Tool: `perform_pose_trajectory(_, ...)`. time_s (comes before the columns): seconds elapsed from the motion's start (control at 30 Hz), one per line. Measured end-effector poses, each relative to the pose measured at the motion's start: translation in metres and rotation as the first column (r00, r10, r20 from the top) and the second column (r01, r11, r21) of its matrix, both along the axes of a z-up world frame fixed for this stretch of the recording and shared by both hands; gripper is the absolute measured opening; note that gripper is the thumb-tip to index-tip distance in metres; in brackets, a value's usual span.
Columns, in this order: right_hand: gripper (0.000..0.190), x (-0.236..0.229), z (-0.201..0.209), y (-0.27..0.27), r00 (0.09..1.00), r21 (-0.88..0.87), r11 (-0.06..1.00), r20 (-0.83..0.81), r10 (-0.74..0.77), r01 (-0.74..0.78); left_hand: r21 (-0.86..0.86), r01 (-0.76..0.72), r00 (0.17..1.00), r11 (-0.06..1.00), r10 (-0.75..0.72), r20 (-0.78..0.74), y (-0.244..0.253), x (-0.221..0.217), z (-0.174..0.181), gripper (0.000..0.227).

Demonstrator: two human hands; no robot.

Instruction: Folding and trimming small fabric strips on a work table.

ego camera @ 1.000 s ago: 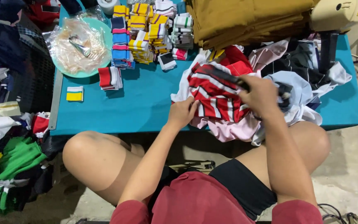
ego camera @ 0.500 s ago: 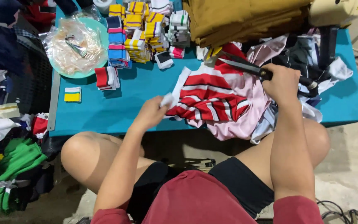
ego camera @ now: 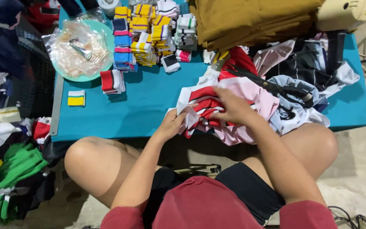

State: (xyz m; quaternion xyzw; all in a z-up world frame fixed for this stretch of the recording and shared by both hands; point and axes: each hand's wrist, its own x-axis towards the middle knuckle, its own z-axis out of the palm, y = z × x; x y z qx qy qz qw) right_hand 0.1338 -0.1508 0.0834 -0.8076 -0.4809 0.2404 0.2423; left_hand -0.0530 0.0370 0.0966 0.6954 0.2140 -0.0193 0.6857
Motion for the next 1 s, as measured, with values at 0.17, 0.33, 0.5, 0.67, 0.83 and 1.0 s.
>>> perform_pose_trajectory(0.17, 0.059, 0.001, -0.054, 0.007, 0.999, -0.072, 0.997, 0.026, 0.044, -0.042, 0.11, -0.104, 0.988, 0.988, 0.09, 0.125, 0.0, -0.005, -0.03, 0.033)
perform_pose_trajectory(0.33, 0.026, 0.021, -0.04, -0.014, 0.936, 0.101, 0.973, -0.312, -0.165, 0.206, 0.396, -0.528, 0.848, 0.751, 0.489, 0.204, 0.026, -0.004, -0.042, 0.033)
perform_pose_trajectory(0.5, 0.036, 0.052, -0.067, -0.032, 0.371, 0.024, 0.597, -0.803, -0.466, 0.802, -0.264, -0.6, 0.789, 0.755, 0.613, -0.042, 0.045, -0.001, -0.045, 0.065)
perform_pose_trajectory(0.67, 0.05, 0.039, -0.051, -0.031, 0.552, -0.088, 0.791, -0.67, -0.497, 0.605, -0.308, -0.57, 0.799, 0.762, 0.601, 0.01, 0.037, 0.008, -0.057, 0.047)
perform_pose_trajectory(0.83, 0.054, 0.017, -0.048, -0.02, 0.411, -0.147, 0.786, -0.787, -0.461, 0.601, 0.067, -0.211, 0.965, 0.975, 0.197, 0.173, 0.026, 0.011, -0.09, 0.037)
perform_pose_trajectory(1.0, 0.052, 0.013, -0.064, -0.013, 0.278, -0.081, 0.873, -0.93, -0.24, 0.481, 0.386, -0.109, 0.994, 0.916, 0.111, 0.018, 0.004, 0.016, -0.147, 0.035)
